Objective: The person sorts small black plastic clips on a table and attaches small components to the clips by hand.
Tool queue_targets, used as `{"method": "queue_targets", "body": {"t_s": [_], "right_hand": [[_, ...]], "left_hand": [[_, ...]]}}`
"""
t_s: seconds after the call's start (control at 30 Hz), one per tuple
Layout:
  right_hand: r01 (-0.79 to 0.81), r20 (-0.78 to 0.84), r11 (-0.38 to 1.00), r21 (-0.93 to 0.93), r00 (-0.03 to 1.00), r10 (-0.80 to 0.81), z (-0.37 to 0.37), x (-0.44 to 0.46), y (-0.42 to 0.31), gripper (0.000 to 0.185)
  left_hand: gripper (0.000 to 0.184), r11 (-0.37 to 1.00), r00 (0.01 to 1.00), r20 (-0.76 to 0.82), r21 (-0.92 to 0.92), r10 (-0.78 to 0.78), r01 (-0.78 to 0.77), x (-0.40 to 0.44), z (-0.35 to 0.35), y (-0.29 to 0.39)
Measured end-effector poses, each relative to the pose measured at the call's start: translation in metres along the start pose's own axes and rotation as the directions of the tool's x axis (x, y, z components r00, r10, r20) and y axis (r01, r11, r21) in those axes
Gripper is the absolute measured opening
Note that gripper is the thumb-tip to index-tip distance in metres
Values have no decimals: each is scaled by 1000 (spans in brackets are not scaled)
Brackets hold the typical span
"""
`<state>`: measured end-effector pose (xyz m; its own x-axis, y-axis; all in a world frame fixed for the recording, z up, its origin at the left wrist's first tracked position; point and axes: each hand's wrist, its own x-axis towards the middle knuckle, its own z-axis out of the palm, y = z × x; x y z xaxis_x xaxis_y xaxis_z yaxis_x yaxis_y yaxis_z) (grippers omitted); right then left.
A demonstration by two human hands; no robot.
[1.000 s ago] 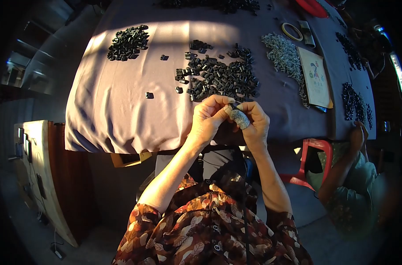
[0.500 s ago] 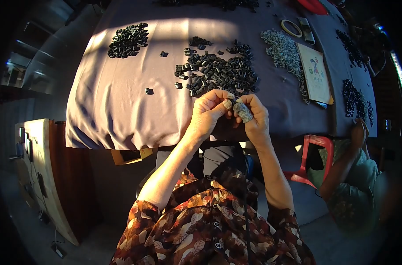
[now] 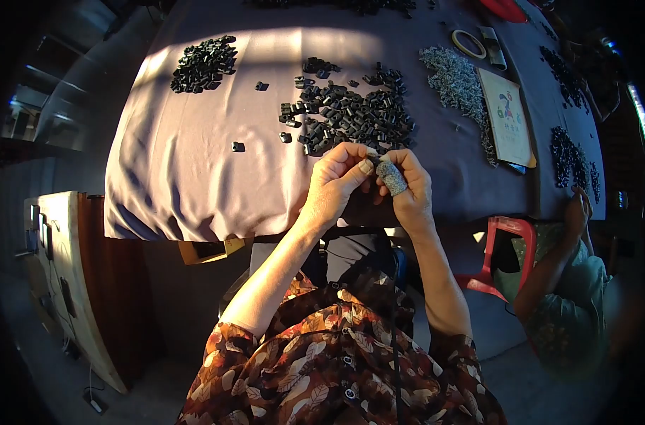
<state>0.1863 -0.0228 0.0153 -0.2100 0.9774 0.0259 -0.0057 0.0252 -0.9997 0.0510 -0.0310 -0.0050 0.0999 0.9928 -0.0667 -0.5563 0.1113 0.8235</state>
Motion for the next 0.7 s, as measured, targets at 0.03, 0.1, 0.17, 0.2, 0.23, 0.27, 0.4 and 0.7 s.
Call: {"method": "queue_targets", "body": {"t_s": [0.03, 0.1, 0.17, 0.2, 0.23, 0.27, 0.4, 0.7], "right_hand": [[2, -3, 1000, -7, 1000, -2, 1, 0, -1, 9], [-1, -2, 1000, -21, 1000, 1, 0, 0, -2, 8], [-5, 1, 1000, -20, 1000, 5, 0, 0, -2, 8], [-8, 3, 1000, -13, 1000, 8, 0, 0, -2, 8], [-9, 6, 1000, -6, 1000, 9, 0, 0, -2, 7], [-2, -3, 1000, -18, 1000, 2, 1, 0, -1, 7], [14, -32, 999, -46, 999, -15, 3, -1, 2, 8], [18, -24, 999, -35, 1000, -19, 3, -1, 1, 8]], "left_hand": [[9, 1000, 1000, -3, -1, -3, 3, 0, 0, 0], [10, 1000, 1000, -1, 9, 1, -1, 0, -1, -1], [10, 1000, 1000, 0, 5, 5, -5, -1, -2, -2], [10, 1000, 1000, 0, -3, 8, -8, -1, -2, -2], [10, 1000, 1000, 1, -11, 11, -11, 0, -2, -2], [10, 1000, 1000, 2, -16, 12, -12, 0, -2, -2], [11, 1000, 1000, -13, -19, 24, -25, -1, -1, -2], [12, 999, 998, -36, 12, 43, -43, -1, 0, -2]]}}
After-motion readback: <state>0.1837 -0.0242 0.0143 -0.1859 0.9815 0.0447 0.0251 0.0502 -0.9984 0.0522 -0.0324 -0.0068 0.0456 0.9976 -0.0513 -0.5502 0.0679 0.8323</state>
